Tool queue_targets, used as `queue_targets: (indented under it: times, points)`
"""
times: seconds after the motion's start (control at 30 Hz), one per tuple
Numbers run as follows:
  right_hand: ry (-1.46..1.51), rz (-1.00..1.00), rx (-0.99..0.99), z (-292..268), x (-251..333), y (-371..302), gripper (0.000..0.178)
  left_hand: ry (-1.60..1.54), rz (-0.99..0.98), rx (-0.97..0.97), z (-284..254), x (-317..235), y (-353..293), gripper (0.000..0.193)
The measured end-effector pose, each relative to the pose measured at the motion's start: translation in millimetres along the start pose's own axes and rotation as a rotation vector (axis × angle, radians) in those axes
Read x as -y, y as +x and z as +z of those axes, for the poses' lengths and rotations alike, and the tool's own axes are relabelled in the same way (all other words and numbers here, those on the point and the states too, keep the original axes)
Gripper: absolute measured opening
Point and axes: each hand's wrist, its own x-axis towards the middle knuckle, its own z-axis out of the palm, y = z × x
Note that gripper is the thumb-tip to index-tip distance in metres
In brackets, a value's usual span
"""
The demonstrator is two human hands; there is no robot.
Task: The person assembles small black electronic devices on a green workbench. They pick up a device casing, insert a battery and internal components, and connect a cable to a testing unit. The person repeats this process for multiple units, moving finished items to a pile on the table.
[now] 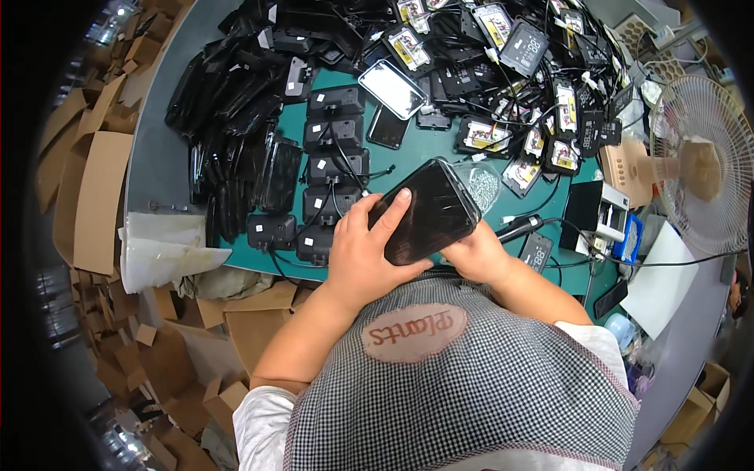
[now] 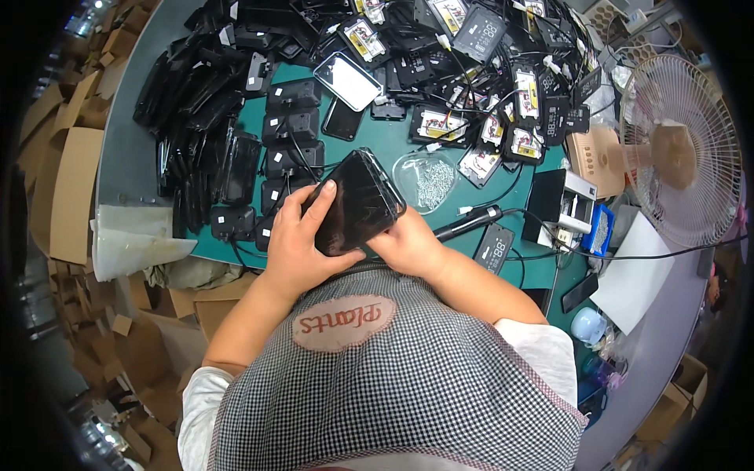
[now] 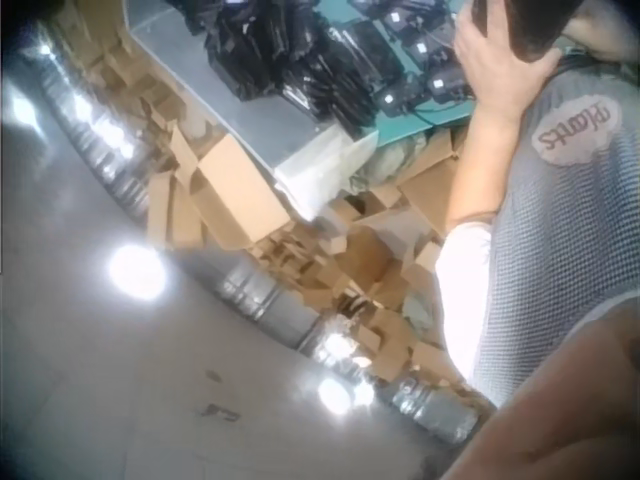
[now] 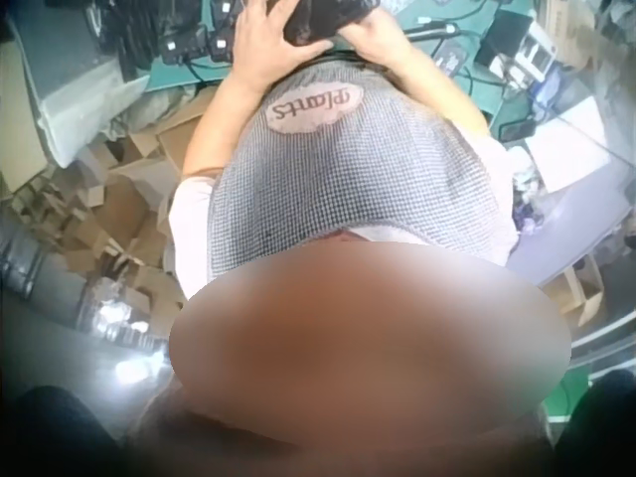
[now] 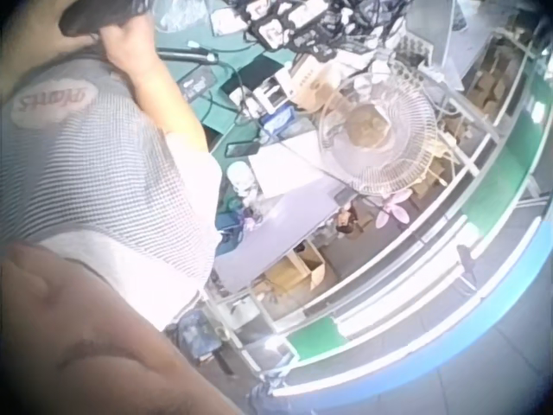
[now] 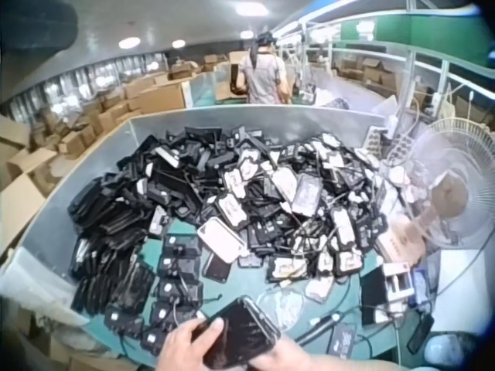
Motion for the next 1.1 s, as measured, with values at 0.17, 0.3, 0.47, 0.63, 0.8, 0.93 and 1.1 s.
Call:
queue_targets:
  times: [0.17,0.3,0.47,0.63,0.8,0.93,1.1]
  points:
    - [-0.039,-0.051,0.083,-7,0,3,0.028,-0.075,-0.029,0.003,3,-2,3,0.113]
    - [0.104,0.023,0.119,-9,-3,3,0.028,-0.077,-0.074,0.065,2,-3,4,0.114]
    - [0.184,0.058,0.178,-15,7,3,0.026,-0.147,-0.202,0.151,3,-6,4,0.111]
    - [0.190,0.203,-0.136,3,4,6,0.037,-0.083,-0.256,0.268,0,-11,8,0.112]
    - [0.662,0.378,-0.408,-6,-11,9,0.036,0.107,0.101,0.078,-4,0,0,0.079]
    - [0.819,0.350,-0.050,-24,-2,13,0.044,0.050,0.233,-0.051,-12,31,-8,0.045]
    - [0.197,0.007,-0.447,-19,-17,19,0.047,-0.943,-0.404,-0.135,-4,43,-25,0.031]
